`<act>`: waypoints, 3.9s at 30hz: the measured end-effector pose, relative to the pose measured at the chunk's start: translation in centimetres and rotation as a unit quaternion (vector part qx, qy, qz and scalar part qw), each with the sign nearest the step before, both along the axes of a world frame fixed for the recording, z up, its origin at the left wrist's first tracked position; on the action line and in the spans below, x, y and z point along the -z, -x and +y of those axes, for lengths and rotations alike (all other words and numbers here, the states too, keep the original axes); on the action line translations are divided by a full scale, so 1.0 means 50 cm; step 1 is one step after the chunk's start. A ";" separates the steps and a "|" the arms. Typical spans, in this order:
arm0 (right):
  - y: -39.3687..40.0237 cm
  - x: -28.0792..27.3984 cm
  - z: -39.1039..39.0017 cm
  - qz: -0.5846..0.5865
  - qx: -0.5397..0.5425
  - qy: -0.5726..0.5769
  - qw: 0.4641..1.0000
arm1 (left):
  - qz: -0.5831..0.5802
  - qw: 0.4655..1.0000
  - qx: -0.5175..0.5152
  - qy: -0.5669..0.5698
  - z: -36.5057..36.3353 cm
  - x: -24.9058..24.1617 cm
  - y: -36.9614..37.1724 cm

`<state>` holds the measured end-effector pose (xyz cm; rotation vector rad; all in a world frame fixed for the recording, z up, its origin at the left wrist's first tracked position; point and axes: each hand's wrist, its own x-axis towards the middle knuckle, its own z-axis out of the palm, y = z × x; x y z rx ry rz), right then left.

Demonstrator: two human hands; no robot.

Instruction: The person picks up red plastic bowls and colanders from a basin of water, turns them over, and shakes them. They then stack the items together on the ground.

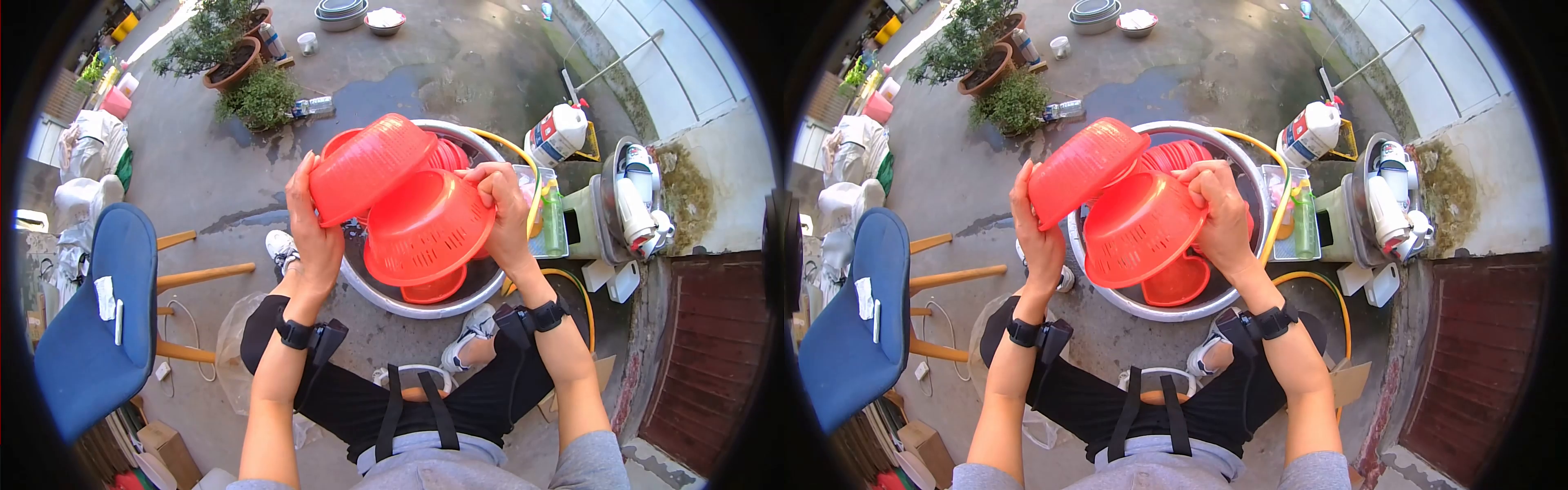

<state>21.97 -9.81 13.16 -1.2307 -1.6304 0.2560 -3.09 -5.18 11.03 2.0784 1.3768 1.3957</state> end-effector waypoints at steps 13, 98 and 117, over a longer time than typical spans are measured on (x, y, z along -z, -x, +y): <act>0.011 0.000 -0.008 -0.016 -0.058 0.004 0.998 | -0.024 0.997 0.055 -0.050 -0.007 0.014 -0.008; -0.048 0.044 -0.001 0.352 0.063 0.408 0.840 | -0.336 0.698 0.240 0.585 0.030 0.132 -0.086; -0.037 0.069 0.006 0.214 0.059 0.283 0.933 | -0.457 0.736 0.004 0.500 0.170 0.164 -0.005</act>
